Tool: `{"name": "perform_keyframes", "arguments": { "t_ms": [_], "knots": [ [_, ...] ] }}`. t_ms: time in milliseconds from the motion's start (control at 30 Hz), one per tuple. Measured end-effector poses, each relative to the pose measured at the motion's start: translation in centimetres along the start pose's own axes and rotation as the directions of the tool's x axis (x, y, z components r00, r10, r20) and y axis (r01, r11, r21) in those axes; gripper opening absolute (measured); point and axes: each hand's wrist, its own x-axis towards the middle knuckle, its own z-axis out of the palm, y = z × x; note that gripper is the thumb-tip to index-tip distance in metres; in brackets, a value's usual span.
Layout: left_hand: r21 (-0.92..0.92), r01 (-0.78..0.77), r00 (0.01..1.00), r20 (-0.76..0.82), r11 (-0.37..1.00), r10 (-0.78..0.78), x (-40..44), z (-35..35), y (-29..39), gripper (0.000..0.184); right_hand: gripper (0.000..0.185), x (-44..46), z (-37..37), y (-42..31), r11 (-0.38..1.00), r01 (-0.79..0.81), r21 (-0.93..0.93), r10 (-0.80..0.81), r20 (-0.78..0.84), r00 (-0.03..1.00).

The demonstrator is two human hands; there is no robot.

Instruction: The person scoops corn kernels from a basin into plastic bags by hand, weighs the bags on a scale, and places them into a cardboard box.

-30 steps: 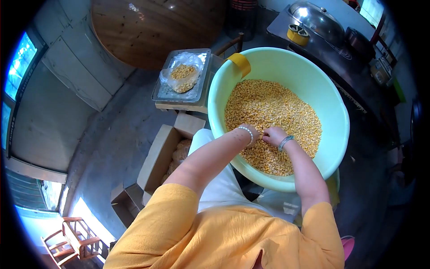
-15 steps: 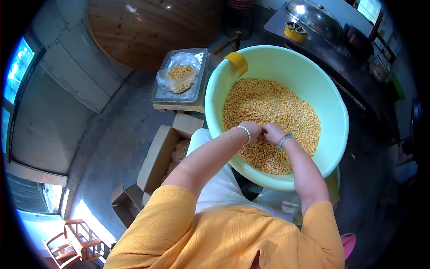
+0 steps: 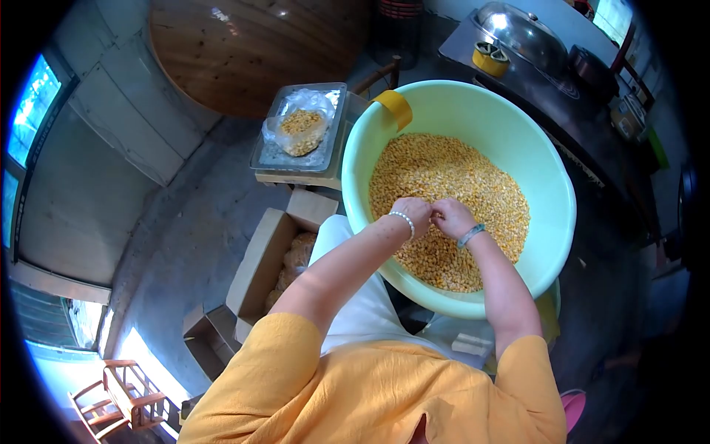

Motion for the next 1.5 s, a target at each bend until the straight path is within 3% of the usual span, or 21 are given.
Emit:
{"name": "perform_keyframes", "arguments": {
  "t_ms": [100,200,300,500,633,767,1000,1167,1400,1500],
  "knots": [
    [-0.053,0.046,0.999,-0.011,0.998,-0.047,-0.1,-0.4,0.2,0.021,0.018,-0.1,0.0,0.1,0.999,-0.03,0.02,0.028,0.126,0.992],
    [0.064,-0.018,0.997,0.075,0.998,0.013,-0.8,-0.7,0.2,0.024,0.019,-0.3,-0.8,-1.2,1.0,-0.016,-0.002,0.016,0.186,0.982],
    [0.124,-0.097,0.944,0.325,0.988,0.052,-0.5,-0.7,0.4,0.028,0.019,-0.3,-0.9,-1.9,0.999,-0.004,-0.033,0.013,0.273,0.962],
    [0.106,-0.143,0.943,0.317,0.984,0.103,-0.7,-0.1,0.4,0.026,0.018,-0.1,0.8,-0.5,0.997,-0.002,0.071,-0.021,0.315,0.949],
    [0.059,-0.062,0.986,0.156,0.996,0.052,-0.7,-0.5,0.1,0.022,0.019,-0.2,0.4,-0.5,0.978,-0.119,0.174,0.091,0.157,0.983],
    [-0.039,-0.054,0.998,0.039,0.998,0.055,-1.1,-1.8,0.1,0.026,0.02,-0.3,-0.7,-1.2,0.986,-0.098,0.136,0.084,0.109,0.991],
    [-0.142,-0.047,0.996,-0.084,0.989,0.036,-2.3,-4.6,-1.7,0.028,0.021,-0.1,-0.6,-0.8,0.998,-0.052,0.028,0.045,0.21,0.977],
    [-0.264,-0.034,0.951,-0.304,0.964,-0.05,-3.7,-5.9,-5.6,0.025,0.024,0.0,-0.6,-0.9,0.995,-0.081,0.066,0.065,0.226,0.972],
    [-0.646,-0.157,0.83,-0.496,0.747,-0.255,-7.2,-7.4,-9.2,0.016,0.024,-0.1,-0.6,-0.9,0.995,-0.081,0.057,0.066,0.221,0.973],
    [-0.796,-0.127,0.729,-0.48,0.592,-0.488,-8.0,-6.8,-11.9,0.017,0.023,0.0,-0.5,-0.8,0.997,-0.06,0.04,0.051,0.213,0.976]
  ]
}}
